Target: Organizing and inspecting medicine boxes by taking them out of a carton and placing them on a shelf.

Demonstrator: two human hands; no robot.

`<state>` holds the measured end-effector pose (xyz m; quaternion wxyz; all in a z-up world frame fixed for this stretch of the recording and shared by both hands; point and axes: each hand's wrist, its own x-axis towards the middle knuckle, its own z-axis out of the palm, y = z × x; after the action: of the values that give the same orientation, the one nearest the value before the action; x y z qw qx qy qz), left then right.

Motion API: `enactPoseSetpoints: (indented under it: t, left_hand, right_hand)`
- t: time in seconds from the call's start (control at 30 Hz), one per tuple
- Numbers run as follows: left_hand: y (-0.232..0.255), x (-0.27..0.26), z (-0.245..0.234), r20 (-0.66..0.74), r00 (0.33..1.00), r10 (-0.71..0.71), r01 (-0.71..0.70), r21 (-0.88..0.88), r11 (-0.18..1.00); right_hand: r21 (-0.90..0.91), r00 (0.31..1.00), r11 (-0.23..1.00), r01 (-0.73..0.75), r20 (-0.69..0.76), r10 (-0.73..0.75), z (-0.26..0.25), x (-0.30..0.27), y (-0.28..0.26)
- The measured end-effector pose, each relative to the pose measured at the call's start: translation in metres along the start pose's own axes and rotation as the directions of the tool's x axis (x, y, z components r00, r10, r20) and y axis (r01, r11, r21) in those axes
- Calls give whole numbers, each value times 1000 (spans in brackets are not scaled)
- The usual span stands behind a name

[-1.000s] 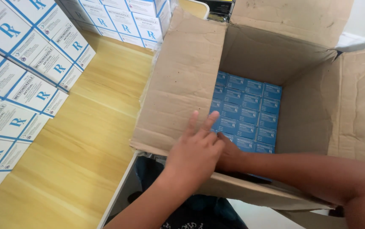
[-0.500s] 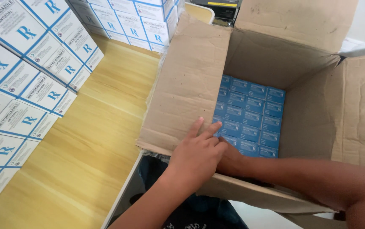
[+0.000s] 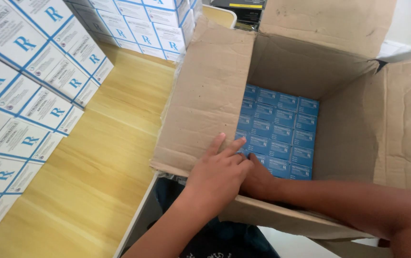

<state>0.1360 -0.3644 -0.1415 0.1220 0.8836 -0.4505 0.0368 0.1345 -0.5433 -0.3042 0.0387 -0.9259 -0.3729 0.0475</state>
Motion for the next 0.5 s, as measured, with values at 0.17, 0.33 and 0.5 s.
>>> enactPoseSetpoints:
  t: [0.17,0.33,0.5]
  left_hand:
    - [6,13,-9,115,993,20,-34,126,991]
    - [27,56,-13,501,863,-56,-103,284,953]
    - [14,64,13,630,773,-71,-24,141,990]
  right_hand:
    - [331,990,933,-141,64,127,-6,12,8]
    - [394,988,907,-151,47,144,19,5,22]
    - [646,997,762,-50,-7,71,52,10,75]
